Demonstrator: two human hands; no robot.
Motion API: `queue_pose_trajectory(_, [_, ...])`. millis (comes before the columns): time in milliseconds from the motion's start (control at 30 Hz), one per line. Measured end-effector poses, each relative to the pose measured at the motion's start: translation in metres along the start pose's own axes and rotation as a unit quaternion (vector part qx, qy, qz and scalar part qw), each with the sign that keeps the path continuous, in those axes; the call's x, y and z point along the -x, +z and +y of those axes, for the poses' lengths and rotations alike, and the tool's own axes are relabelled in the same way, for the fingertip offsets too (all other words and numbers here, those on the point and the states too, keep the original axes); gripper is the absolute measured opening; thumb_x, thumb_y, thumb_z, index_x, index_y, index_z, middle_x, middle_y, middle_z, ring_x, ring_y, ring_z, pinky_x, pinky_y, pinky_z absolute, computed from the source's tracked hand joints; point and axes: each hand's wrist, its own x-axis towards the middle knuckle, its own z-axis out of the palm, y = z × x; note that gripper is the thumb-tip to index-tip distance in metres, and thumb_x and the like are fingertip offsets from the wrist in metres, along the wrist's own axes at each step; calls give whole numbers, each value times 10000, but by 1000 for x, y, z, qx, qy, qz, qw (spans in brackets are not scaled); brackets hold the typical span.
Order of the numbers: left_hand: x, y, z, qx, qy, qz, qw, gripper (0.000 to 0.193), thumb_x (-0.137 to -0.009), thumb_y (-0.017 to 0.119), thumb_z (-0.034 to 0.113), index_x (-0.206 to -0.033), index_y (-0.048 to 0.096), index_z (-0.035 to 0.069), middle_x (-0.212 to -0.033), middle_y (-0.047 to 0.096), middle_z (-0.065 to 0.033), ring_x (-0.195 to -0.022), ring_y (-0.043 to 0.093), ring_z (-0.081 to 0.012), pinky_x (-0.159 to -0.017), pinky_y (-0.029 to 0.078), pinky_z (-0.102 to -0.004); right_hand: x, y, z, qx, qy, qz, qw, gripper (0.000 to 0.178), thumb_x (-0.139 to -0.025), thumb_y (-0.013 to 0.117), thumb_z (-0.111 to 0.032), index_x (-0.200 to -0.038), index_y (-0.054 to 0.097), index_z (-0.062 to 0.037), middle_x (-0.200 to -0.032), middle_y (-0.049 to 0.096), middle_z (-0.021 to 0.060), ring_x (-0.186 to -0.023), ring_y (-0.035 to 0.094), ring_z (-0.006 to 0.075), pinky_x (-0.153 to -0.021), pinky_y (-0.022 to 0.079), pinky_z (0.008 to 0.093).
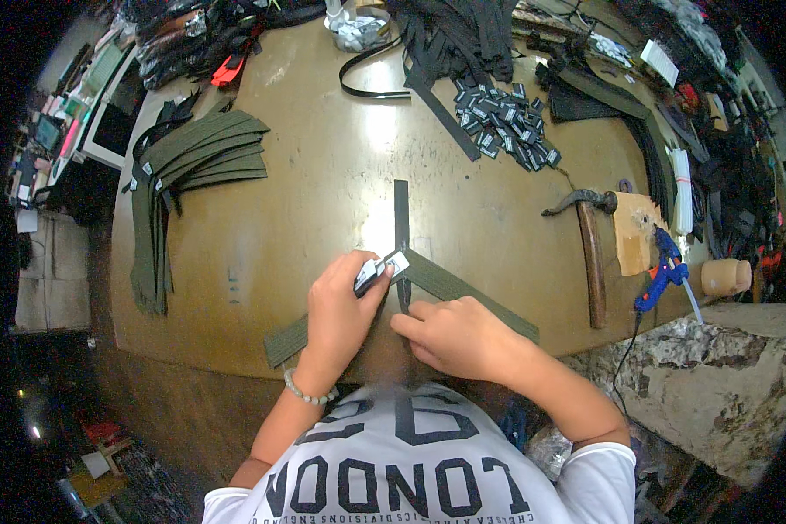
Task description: The person assembles black fabric straps by applying hot glue with a glue gun and attaching small rectangular tags to the strap ends. They repeatedly pick up straps, apply glue, press tags onto the glued areas, and place the finished pieces aside on the table.
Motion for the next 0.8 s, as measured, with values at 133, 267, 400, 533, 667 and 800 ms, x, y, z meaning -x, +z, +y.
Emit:
queue_pose_trajectory(133, [1,1,0,-8,-1,0,1000,177,-845,735,160,-928,634,41,-811,640,-156,-741,630,-347,-654,493,-410,-2,-12,3,-11,-20,5,1000,236,-817,665,-146,-985,509,-92,-915,551,127,-796,660,329,-624,540,433])
queue_pose_trajectory(267, [2,1,0,-5,8,2,1000,179,-841,737,156,-938,637,44,-836,649,-159,-758,633,-352,-666,495,-412,-10,-22,13,-5,13,96,995,280,-826,643,-72,-1088,550,-111,-954,549,136,-818,642,359,-638,542,438])
queue_pose_trajectory(400, [2,0,-1,-2,20,2,1000,183,-830,723,128,-977,629,75,-852,626,-148,-769,631,-370,-655,498,-444,-32,-24,39,-90,-8,180,979,288,-798,596,46,-1063,627,-62,-917,596,148,-776,642,341,-670,536,402])
queue_pose_trajectory(533, [2,-1,-2,1,14,-10,1000,201,-814,721,106,-995,633,90,-850,615,-141,-770,630,-378,-648,499,-462,-50,-19,62,-206,54,159,964,217,-783,573,98,-948,666,-9,-865,642,155,-789,651,284,-715,520,363])
queue_pose_trajectory(667, [2,-1,-3,9,7,-3,1000,194,-809,734,109,-982,652,76,-842,624,-145,-761,634,-366,-655,500,-439,-59,-15,69,-230,81,138,960,209,-777,580,102,-928,672,-8,-883,660,155,-808,657,274,-725,521,352])
queue_pose_trajectory(800, [1,0,1,-2,2,6,1000,187,-834,742,168,-972,672,64,-832,645,-148,-737,642,-333,-648,501,-404,-58,-16,71,-172,53,153,972,202,-773,581,97,-915,673,-14,-860,660,153,-778,661,283,-705,526,360])
